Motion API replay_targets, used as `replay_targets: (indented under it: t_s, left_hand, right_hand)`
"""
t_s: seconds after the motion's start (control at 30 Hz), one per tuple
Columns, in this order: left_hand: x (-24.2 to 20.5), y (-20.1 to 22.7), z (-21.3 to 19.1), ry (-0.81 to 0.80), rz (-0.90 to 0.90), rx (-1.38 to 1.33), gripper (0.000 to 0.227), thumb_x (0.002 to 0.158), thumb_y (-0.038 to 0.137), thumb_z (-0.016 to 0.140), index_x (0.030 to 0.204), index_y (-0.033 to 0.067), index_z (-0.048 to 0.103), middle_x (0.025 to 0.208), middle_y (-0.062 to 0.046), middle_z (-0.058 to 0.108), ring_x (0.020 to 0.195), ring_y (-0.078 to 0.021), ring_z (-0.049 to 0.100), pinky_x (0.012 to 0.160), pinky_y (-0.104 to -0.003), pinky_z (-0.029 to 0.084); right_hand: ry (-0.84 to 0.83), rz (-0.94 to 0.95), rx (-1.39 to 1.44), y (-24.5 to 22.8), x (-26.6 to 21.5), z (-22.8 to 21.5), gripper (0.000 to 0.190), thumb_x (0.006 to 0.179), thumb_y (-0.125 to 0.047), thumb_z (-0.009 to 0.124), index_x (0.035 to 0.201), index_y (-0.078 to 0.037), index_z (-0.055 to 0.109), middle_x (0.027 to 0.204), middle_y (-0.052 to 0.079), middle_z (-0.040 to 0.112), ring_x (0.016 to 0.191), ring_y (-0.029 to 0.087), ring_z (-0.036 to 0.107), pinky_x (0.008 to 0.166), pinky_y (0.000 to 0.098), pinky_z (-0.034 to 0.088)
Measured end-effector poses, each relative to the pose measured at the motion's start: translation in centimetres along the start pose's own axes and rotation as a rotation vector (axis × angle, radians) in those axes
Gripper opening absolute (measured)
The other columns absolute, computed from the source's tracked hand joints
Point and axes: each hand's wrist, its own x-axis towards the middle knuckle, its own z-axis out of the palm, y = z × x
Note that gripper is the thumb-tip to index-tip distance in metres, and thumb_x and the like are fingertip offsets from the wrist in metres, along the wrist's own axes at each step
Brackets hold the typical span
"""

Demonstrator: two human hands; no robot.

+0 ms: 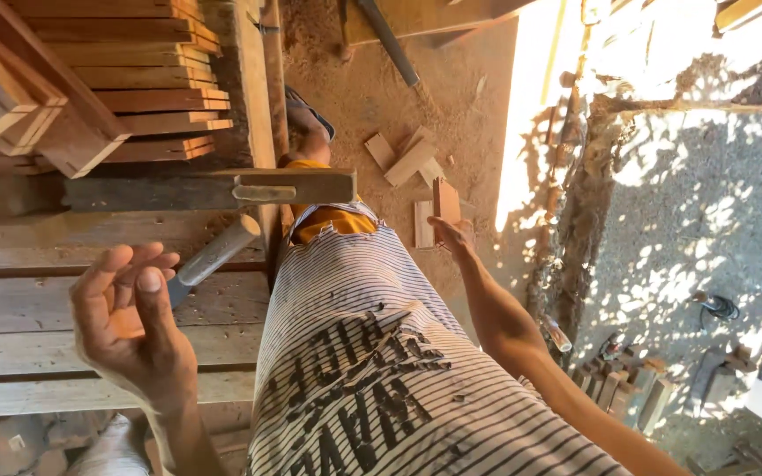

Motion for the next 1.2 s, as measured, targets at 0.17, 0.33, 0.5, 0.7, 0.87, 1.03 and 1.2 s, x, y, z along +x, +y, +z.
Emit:
replay_targets:
  t_s: [0.17, 0.33, 0.5, 0.7, 0.87, 1.03, 1.2]
  left_hand:
    - [-0.2, -0.2, 0.6, -0.041, -0.054, -0.009, 0.023, 0.123, 0.01, 0.064, 0.141, -0.001, 0.053, 0.124, -0.015, 0.069, 0.105, -0.019, 0.067, 0.094, -0.027, 0.055]
    - [-0.2, -0.2, 1.4, -0.05, -0.039, -0.021, 0.021, 0.122, 0.008, 0.063, 0.138, -0.0016, 0.055, 0.125, -0.015, 0.067, 0.11, -0.0204, 0.07, 0.104, -0.031, 0.06]
    - [-0.1, 0.1, 1.7, -0.048, -0.028, -0.004, 0.019, 0.121, 0.009, 0.063, 0.136, -0.0016, 0.057, 0.122, -0.015, 0.069, 0.109, -0.0202, 0.07, 0.102, -0.031, 0.061]
    - [-0.1, 0.2, 2.0, -0.066, -0.006, -0.003, 0.019, 0.121, 0.009, 0.063, 0.136, -0.0012, 0.057, 0.122, -0.015, 0.068, 0.111, -0.0203, 0.07, 0.103, -0.032, 0.061]
    - [-0.1, 0.2, 2.3, -0.07, -0.02, 0.002, 0.018, 0.12, 0.007, 0.063, 0.135, -0.0023, 0.057, 0.121, -0.015, 0.069, 0.11, -0.0203, 0.07, 0.103, -0.032, 0.059]
    - [-0.2, 0.3, 2.9, -0.088, -0.05, -0.023, 0.018, 0.12, 0.006, 0.062, 0.135, -0.0027, 0.057, 0.122, -0.015, 0.068, 0.111, -0.0198, 0.069, 0.104, -0.031, 0.058]
    - [0.1, 0.3, 3.8, -0.076, -0.022, -0.016, 0.02, 0.117, 0.004, 0.06, 0.136, -0.0025, 0.056, 0.12, -0.016, 0.068, 0.107, -0.0195, 0.068, 0.102, -0.031, 0.057]
  right_hand:
    - [0.191, 0.012, 0.015, 3.0, 0.9, 0.4, 0.085, 0.066, -0.046, 0.091, 0.121, 0.007, 0.053, 0.106, 0.019, 0.068, 0.094, 0.028, 0.068, 0.076, 0.039, 0.054]
    - [0.219, 0.055, -0.019, -0.9, -1.2, -0.7, 0.089, 0.064, -0.047, 0.091, 0.126, 0.004, 0.051, 0.112, 0.02, 0.067, 0.099, 0.031, 0.069, 0.078, 0.0405, 0.057]
    - [0.215, 0.062, -0.036, -2.0, -2.1, -1.2, 0.089, 0.065, -0.047, 0.09, 0.128, 0.004, 0.053, 0.111, 0.02, 0.069, 0.097, 0.03, 0.071, 0.077, 0.0393, 0.059]
    - [0.214, 0.035, -0.009, -3.1, -3.4, -1.6, 0.096, 0.067, -0.043, 0.089, 0.137, 0.005, 0.045, 0.112, 0.021, 0.068, 0.093, 0.031, 0.072, 0.072, 0.0407, 0.062]
    - [0.214, 0.042, -0.067, -4.6, -5.0, -1.6, 0.101, 0.069, -0.044, 0.089, 0.143, 0.004, 0.041, 0.118, 0.026, 0.065, 0.099, 0.037, 0.07, 0.079, 0.0466, 0.061]
    - [0.194, 0.025, -0.276, 1.6, -4.0, 1.3, 0.105, 0.07, -0.046, 0.091, 0.145, 0.003, 0.036, 0.124, 0.033, 0.058, 0.109, 0.044, 0.062, 0.086, 0.0535, 0.055]
    - [0.21, -0.049, -0.439, 0.6, 0.1, 3.1, 0.11, 0.072, -0.049, 0.094, 0.148, 0.001, 0.032, 0.131, 0.038, 0.051, 0.119, 0.051, 0.054, 0.093, 0.0602, 0.049]
